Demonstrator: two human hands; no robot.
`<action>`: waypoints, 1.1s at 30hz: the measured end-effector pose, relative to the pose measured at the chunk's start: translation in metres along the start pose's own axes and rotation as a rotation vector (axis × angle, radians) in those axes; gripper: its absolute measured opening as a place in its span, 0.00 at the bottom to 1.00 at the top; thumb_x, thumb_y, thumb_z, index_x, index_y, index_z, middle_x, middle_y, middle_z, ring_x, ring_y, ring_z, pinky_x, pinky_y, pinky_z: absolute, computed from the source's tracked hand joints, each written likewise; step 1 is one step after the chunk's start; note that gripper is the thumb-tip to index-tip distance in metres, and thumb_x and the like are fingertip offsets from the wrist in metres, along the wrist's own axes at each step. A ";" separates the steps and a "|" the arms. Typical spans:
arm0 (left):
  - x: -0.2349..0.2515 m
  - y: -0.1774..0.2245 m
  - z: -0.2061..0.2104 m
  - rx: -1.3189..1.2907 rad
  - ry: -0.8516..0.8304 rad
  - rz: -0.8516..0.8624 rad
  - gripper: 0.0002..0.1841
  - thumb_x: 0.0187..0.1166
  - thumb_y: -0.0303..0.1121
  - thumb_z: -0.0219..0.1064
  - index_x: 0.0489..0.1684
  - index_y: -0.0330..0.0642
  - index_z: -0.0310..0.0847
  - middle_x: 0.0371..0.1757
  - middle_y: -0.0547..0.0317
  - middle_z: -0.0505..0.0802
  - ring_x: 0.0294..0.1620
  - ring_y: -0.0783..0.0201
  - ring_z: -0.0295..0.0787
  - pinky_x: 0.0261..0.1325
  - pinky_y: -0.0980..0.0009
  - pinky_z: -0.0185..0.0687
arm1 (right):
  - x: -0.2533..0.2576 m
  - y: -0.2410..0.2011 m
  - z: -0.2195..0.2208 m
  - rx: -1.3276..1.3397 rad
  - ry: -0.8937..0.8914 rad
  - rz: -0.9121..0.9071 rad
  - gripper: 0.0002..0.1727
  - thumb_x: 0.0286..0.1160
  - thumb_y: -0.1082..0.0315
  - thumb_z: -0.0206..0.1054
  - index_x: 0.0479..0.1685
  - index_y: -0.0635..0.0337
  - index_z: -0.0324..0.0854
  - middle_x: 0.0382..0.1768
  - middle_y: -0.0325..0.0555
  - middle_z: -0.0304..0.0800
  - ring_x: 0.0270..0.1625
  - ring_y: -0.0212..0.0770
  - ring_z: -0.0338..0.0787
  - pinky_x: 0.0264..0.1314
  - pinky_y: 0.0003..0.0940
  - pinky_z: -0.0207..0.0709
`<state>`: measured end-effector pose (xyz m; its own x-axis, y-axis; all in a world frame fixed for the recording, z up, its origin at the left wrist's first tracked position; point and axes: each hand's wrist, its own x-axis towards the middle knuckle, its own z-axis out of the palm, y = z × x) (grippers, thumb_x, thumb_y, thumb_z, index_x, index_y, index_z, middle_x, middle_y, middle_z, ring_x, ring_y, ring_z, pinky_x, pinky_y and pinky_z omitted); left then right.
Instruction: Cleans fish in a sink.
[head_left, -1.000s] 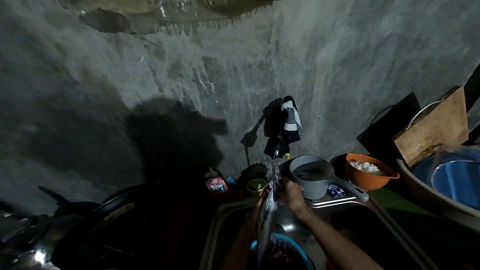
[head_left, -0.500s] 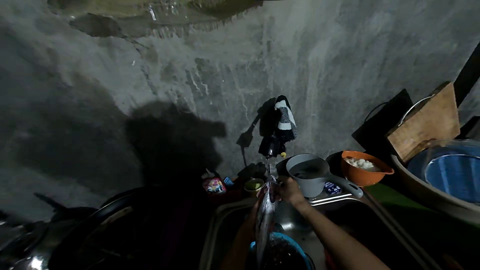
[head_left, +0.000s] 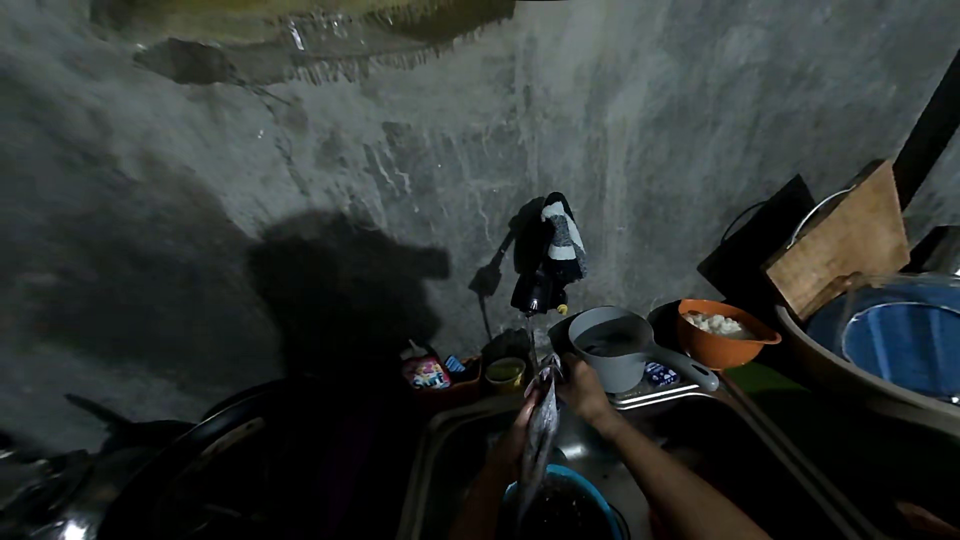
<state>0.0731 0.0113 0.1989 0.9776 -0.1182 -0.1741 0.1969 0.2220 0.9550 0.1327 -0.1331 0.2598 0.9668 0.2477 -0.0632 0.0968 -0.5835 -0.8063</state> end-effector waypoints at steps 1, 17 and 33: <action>0.000 0.000 0.000 0.007 -0.011 0.024 0.25 0.96 0.47 0.35 0.77 0.46 0.70 0.55 0.60 0.88 0.49 0.73 0.87 0.48 0.74 0.85 | 0.000 0.001 0.001 0.022 0.028 0.006 0.20 0.80 0.65 0.70 0.65 0.68 0.80 0.55 0.65 0.89 0.60 0.59 0.90 0.67 0.56 0.80; -0.014 0.014 -0.004 0.247 0.054 0.043 0.25 0.97 0.43 0.38 0.83 0.40 0.66 0.75 0.52 0.81 0.71 0.69 0.79 0.73 0.70 0.75 | 0.004 -0.001 0.011 0.105 0.029 0.029 0.24 0.75 0.68 0.73 0.68 0.68 0.78 0.58 0.64 0.89 0.62 0.58 0.89 0.70 0.56 0.79; -0.003 0.009 -0.018 0.266 0.000 0.130 0.22 0.96 0.37 0.42 0.77 0.34 0.70 0.65 0.54 0.86 0.62 0.73 0.82 0.68 0.76 0.78 | 0.005 -0.004 0.011 0.225 -0.031 -0.005 0.17 0.80 0.65 0.70 0.59 0.69 0.82 0.48 0.60 0.90 0.49 0.51 0.91 0.59 0.50 0.82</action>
<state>0.0730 0.0307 0.2038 0.9933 -0.1054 -0.0466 0.0441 -0.0265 0.9987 0.1352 -0.1213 0.2560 0.9584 0.2758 -0.0738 0.0434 -0.3962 -0.9172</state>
